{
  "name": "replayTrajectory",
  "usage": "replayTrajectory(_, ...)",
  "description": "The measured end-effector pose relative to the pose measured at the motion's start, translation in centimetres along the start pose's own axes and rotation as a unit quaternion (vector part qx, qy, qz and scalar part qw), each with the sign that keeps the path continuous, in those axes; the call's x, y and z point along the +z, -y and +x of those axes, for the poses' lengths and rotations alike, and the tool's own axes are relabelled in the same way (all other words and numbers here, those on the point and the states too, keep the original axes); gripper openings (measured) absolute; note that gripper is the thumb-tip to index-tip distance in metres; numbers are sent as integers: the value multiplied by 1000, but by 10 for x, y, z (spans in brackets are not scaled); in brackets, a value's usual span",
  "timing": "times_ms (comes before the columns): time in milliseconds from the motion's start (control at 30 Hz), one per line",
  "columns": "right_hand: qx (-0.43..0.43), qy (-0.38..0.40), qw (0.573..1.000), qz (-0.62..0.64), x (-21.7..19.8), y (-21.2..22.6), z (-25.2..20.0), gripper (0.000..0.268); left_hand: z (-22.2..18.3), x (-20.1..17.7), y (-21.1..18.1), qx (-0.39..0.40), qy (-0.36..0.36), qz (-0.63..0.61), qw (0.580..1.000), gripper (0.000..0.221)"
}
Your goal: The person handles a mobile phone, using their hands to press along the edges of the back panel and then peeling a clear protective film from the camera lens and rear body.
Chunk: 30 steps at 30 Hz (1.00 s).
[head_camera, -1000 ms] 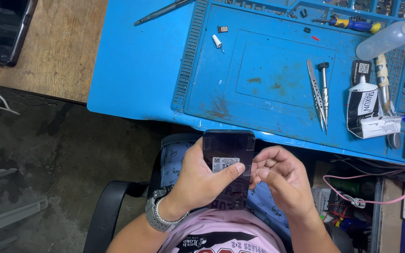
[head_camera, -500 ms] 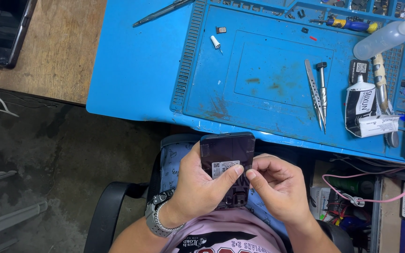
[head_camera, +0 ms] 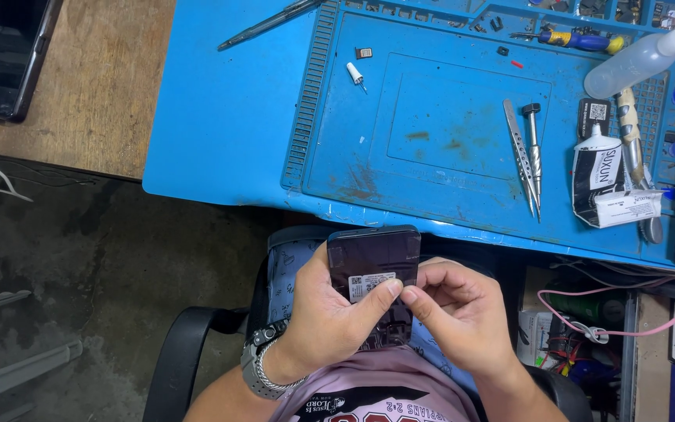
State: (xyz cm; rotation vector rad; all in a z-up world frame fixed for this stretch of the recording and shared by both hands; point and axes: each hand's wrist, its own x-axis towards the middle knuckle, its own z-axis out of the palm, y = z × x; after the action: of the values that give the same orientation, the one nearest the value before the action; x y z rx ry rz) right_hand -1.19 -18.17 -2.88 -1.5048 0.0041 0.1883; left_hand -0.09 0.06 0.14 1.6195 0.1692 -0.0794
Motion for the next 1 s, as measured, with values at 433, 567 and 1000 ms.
replayTrajectory(433,-93,-8,991,-98,9,22,-3,8,-8,-5,0,27,18,-31,999,35)
replayTrajectory(567,-167,-27,969,-180,12,25,-2,14,-11,-6,0,37,22,-30,999,30)
replayTrajectory(1000,-314,-41,926,-207,23,27,-4,23,-16,-1,4,143,6,-53,988,28)
